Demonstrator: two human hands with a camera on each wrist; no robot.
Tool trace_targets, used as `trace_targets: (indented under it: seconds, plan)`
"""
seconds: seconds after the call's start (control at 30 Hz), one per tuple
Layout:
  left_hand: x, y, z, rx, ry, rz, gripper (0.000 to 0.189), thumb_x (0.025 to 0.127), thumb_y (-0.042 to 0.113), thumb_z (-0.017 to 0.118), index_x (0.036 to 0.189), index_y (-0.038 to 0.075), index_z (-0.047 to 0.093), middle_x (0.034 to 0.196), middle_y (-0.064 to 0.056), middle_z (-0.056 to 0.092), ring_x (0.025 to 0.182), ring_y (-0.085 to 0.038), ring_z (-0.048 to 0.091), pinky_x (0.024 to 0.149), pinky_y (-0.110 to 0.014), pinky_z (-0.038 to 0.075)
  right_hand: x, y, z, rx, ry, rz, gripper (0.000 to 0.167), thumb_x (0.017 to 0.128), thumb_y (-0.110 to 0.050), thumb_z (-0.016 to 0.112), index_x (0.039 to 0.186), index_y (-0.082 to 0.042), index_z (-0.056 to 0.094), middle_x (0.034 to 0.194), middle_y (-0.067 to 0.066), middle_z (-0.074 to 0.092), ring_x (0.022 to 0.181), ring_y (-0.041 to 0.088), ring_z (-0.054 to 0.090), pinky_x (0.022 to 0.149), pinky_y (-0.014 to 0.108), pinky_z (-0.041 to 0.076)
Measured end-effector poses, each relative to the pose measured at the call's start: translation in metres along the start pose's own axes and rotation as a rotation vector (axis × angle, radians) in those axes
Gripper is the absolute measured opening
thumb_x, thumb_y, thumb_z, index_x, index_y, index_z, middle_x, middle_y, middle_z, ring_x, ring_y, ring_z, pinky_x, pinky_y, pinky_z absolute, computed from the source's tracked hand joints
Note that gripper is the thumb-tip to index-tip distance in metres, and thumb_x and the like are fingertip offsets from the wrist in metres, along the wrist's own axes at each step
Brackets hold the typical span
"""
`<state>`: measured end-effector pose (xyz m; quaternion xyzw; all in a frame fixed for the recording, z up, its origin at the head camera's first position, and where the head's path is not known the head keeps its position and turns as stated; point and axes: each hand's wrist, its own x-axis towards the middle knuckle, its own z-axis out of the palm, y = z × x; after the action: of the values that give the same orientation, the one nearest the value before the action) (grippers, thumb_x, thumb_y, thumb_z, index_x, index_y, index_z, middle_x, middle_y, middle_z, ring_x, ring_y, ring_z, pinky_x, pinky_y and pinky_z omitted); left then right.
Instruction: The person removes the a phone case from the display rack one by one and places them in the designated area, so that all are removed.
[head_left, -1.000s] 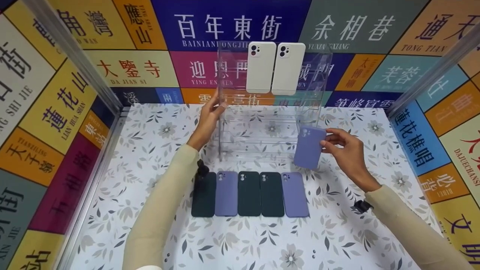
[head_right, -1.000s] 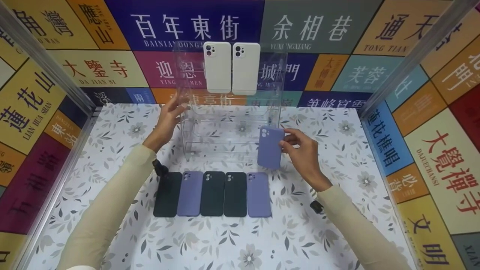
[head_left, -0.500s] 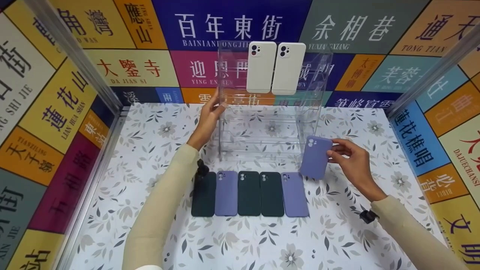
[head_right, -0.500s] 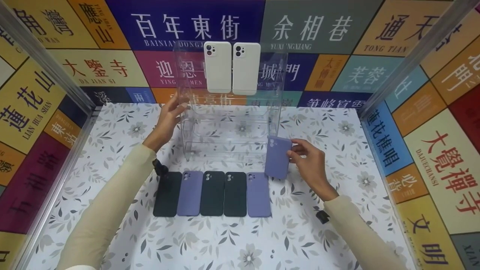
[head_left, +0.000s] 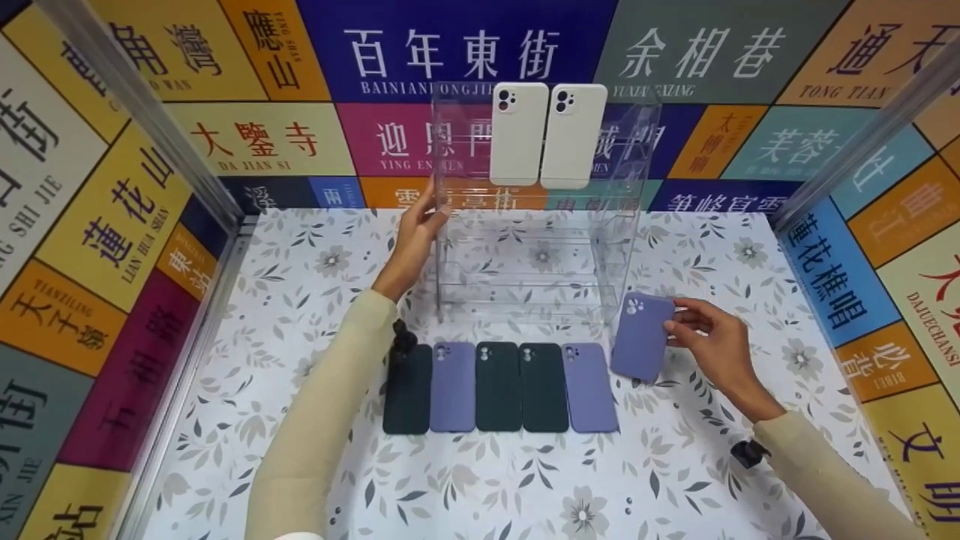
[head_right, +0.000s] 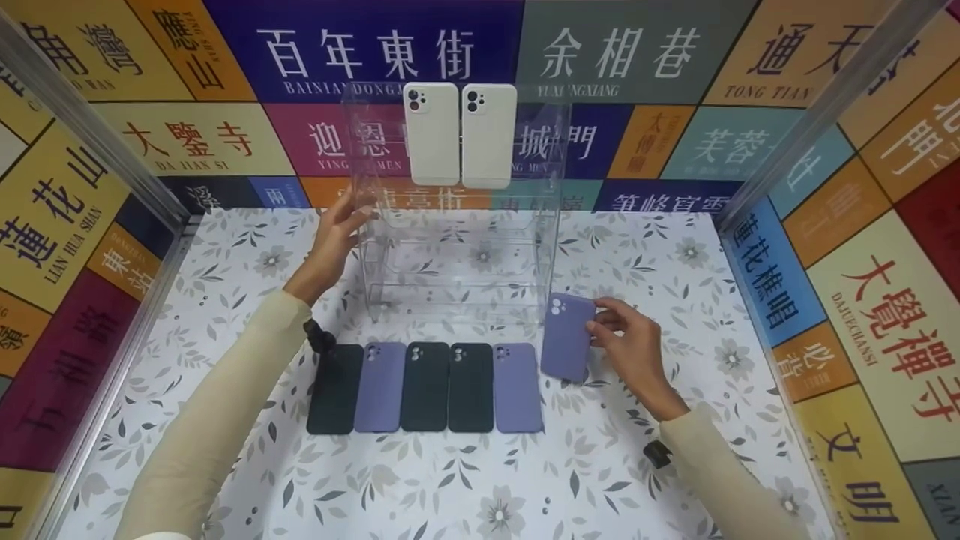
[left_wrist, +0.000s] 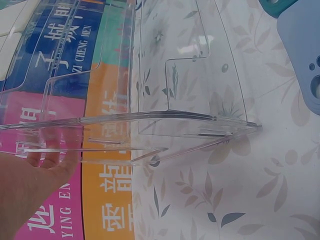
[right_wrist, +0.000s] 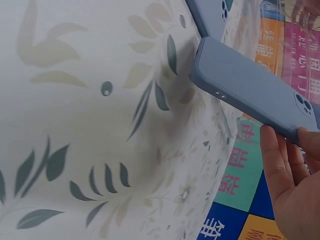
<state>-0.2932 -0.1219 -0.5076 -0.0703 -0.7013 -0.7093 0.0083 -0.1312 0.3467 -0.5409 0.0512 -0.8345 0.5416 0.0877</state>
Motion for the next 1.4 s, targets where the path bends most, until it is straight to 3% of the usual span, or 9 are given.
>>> trace_targets:
  seconds: [0.5, 0.77, 0.97, 1.23, 1.4]
  plan:
    - [-0.001, 0.001, -0.001, -0.004, 0.000, -0.001, 0.068, 0.113, 0.022, 0.058, 0.175, 0.025, 0.030, 0.167, -0.021, 0.048, 0.143, -0.032, 0.055, 0.121, -0.052, 0.044, -0.009, 0.011, -0.001, -0.058, -0.107, 0.113, 0.041, 0.104, 0.001, 0.073, 0.144, 0.009, 0.066, 0.109, 0.030, 0.071, 0.090, 0.009, 0.077, 0.077, 0.037, 0.067]
    - [-0.001, 0.001, -0.001, -0.011, 0.010, -0.005, 0.068, 0.113, 0.021, 0.058, 0.175, 0.023, 0.030, 0.165, -0.018, 0.050, 0.145, -0.032, 0.055, 0.122, -0.052, 0.044, -0.012, 0.020, 0.000, -0.088, -0.157, 0.182, 0.044, 0.104, -0.002, 0.074, 0.145, 0.009, 0.065, 0.110, 0.027, 0.073, 0.087, 0.011, 0.078, 0.076, 0.037, 0.067]
    - [-0.001, 0.001, 0.000, -0.030, 0.007, -0.010, 0.068, 0.113, 0.021, 0.058, 0.175, 0.023, 0.031, 0.169, -0.017, 0.047, 0.148, -0.032, 0.052, 0.124, -0.057, 0.041, -0.015, 0.029, 0.002, -0.039, -0.183, 0.219, 0.046, 0.103, -0.001, 0.075, 0.146, 0.011, 0.063, 0.113, 0.031, 0.073, 0.085, 0.011, 0.078, 0.075, 0.036, 0.067]
    - [-0.002, 0.000, 0.000, -0.045, 0.006, 0.009, 0.068, 0.113, 0.018, 0.056, 0.175, 0.019, 0.030, 0.172, -0.012, 0.044, 0.154, -0.039, 0.044, 0.125, -0.049, 0.041, -0.015, 0.036, 0.006, -0.051, -0.217, 0.266, 0.048, 0.103, 0.000, 0.074, 0.146, 0.015, 0.061, 0.110, 0.030, 0.075, 0.082, 0.011, 0.077, 0.072, 0.033, 0.067]
    - [-0.002, 0.001, 0.001, -0.024, 0.002, 0.016, 0.067, 0.113, 0.019, 0.055, 0.176, 0.021, 0.030, 0.176, -0.008, 0.039, 0.151, -0.034, 0.048, 0.124, -0.048, 0.043, -0.015, 0.040, 0.010, -0.069, -0.256, 0.265, 0.048, 0.102, 0.002, 0.075, 0.143, 0.020, 0.060, 0.107, 0.029, 0.076, 0.082, 0.012, 0.077, 0.069, 0.032, 0.067]
